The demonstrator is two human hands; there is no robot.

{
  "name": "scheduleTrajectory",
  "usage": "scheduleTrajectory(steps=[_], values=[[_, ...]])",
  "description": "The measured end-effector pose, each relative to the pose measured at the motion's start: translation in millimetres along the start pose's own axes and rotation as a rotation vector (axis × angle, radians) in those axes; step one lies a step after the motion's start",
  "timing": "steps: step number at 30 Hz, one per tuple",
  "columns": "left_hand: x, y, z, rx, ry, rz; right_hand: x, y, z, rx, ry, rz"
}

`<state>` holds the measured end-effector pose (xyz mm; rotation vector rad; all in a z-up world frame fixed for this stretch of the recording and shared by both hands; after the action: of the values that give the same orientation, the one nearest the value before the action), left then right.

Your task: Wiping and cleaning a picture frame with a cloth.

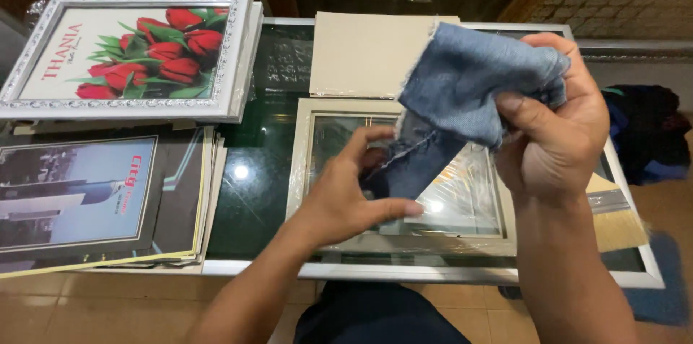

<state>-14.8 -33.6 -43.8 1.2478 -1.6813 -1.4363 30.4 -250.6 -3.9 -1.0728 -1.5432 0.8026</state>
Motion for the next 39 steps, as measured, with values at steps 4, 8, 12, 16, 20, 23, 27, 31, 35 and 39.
scheduleTrajectory(steps=[4, 8, 12, 16, 20, 23, 27, 31, 35, 39], values=[[9.4, -31.0, 23.1, 0.337, 0.380, -0.466, -10.6, 2.2, -9.5, -0.075, 0.074, 0.049], [4.1, 3.0, 29.9, 0.628, 0.318, -0.693, -15.4, 12.3, -19.9, -0.118, 0.076, 0.148], [-3.5, 20.6, 23.6, 0.850, 0.186, -0.522, -13.6, 18.2, -17.7, -0.225, -0.084, 0.760], [-27.8, 37.0, -13.7, 0.765, 0.156, -0.639, -20.5, 43.4, -9.4, 0.254, -0.676, 0.784], [-44.1, 12.8, -55.2, 0.354, -0.002, -0.499, -30.8, 61.6, 17.1, 0.309, -0.876, 0.528], [-28.7, -28.8, -53.7, 0.048, -0.215, -0.165, -40.7, 87.6, 26.6, 0.249, -0.539, 0.121], [-2.6, -91.7, -45.9, -0.112, -0.222, 0.495, -25.3, 79.4, 30.1, 0.018, -0.289, -0.001], [20.6, -101.8, -27.2, -0.092, -0.009, 0.617, -1.3, 69.1, 34.3, -0.210, -0.127, 0.275], [36.8, -88.1, -16.5, -0.049, 0.254, 0.674, -2.3, 82.9, 27.5, -0.633, 0.080, 0.617], [28.1, -68.0, -17.7, -0.054, 0.352, 0.811, -4.2, 107.3, 30.1, -0.974, 0.033, 0.867]])
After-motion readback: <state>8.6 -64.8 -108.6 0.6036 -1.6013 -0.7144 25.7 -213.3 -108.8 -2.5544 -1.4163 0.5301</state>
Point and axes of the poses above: each hand's wrist, its own z-axis away from the middle knuckle, its own x-axis out of the palm, y = z × x, the point moved 1 cm from there along -z, towards the middle knuckle, and after that the axes turned 11 degrees about x, right-handed, at the moved point
